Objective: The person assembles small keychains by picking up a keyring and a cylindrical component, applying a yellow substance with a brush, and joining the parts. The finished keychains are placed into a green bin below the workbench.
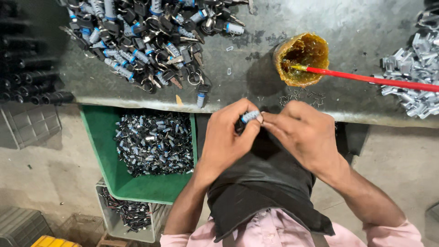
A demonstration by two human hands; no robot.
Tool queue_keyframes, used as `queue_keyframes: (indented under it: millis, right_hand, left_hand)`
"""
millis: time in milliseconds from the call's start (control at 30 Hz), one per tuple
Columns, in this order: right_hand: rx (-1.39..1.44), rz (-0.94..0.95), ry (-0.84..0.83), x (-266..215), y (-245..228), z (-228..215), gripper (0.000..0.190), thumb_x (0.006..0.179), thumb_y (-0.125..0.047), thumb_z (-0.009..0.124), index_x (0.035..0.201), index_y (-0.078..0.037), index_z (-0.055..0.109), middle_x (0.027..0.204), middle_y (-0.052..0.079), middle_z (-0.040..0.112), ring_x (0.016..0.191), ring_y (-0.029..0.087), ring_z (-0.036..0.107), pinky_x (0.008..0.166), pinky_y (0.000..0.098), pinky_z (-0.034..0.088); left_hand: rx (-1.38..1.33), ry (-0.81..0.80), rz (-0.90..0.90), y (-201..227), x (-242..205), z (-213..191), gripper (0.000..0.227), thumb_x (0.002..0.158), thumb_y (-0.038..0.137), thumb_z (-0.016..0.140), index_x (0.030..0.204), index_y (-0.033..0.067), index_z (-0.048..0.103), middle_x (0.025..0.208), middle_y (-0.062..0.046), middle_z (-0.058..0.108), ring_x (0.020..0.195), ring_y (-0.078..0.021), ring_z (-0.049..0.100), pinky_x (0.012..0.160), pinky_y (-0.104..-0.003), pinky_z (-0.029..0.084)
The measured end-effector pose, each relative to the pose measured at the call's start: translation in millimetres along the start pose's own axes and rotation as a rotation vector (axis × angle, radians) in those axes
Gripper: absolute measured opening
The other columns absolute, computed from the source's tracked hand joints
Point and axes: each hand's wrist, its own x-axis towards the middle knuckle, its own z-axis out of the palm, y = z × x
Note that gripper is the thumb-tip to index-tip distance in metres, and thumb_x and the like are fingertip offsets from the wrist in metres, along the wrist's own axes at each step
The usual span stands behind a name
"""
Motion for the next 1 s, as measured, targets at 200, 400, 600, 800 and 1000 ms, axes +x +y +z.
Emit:
queue_keyframes:
  millis: [200, 400, 600, 800, 1000]
  right_hand:
    - [0.377, 0.249, 0.122, -3.1, -0.4, 13.9, 0.021, 0.085, -0.007, 0.085, 0.105, -0.011, 0.080, 0.082, 0.000, 0.061, 0.068, 0.007, 0.052, 0.057, 0.0243, 0.039]
    - [0.312, 0.245, 0.217, -8.7, -1.2, 26.0, 0.018, 0.086, -0.005, 0.085, 0.103, -0.009, 0.078, 0.083, 0.002, 0.060, 0.066, 0.009, 0.053, 0.058, 0.0251, 0.041]
    - [0.117, 0.185, 0.331, -9.3, -7.4, 36.4, 0.020, 0.088, -0.002, 0.086, 0.106, -0.008, 0.077, 0.082, 0.005, 0.056, 0.064, 0.012, 0.052, 0.058, 0.0272, 0.042]
    - [0.237, 0.209, 0.311, -18.7, -4.1, 31.5, 0.016, 0.091, 0.004, 0.079, 0.103, -0.003, 0.070, 0.094, 0.007, 0.062, 0.072, 0.012, 0.058, 0.066, 0.0249, 0.047]
    - [0.707, 0.166, 0.273, -16.9, -9.8, 28.9, 0.017, 0.089, 0.004, 0.079, 0.102, -0.001, 0.070, 0.105, 0.009, 0.066, 0.097, 0.012, 0.066, 0.081, 0.0229, 0.051]
  left_hand:
    - [-0.207, -0.047, -0.103, -23.3, -2.1, -0.4, 0.010, 0.098, 0.012, 0.066, 0.094, 0.0030, 0.065, 0.071, 0.004, 0.051, 0.067, -0.0026, 0.043, 0.057, -0.024, 0.035]
    - [-0.086, -0.010, -0.080, -25.7, -4.2, 7.5, 0.010, 0.099, 0.011, 0.062, 0.095, 0.0029, 0.062, 0.069, -0.003, 0.054, 0.061, -0.0107, 0.048, 0.056, -0.029, 0.039]
    - [0.152, 0.177, 0.047, -26.1, 0.6, 25.0, 0.008, 0.101, 0.009, 0.061, 0.097, 0.0031, 0.056, 0.080, -0.014, 0.061, 0.072, -0.0340, 0.061, 0.063, -0.041, 0.046]
    - [0.297, 0.242, 0.111, -13.2, -9.3, 11.5, 0.015, 0.103, 0.009, 0.062, 0.118, 0.0050, 0.063, 0.100, -0.012, 0.064, 0.087, -0.0312, 0.065, 0.074, -0.040, 0.052]
    - [-0.941, -0.016, -0.317, -21.9, -34.9, 17.2, 0.026, 0.107, 0.014, 0.060, 0.132, 0.0069, 0.060, 0.102, -0.003, 0.061, 0.083, -0.0110, 0.058, 0.070, -0.027, 0.049]
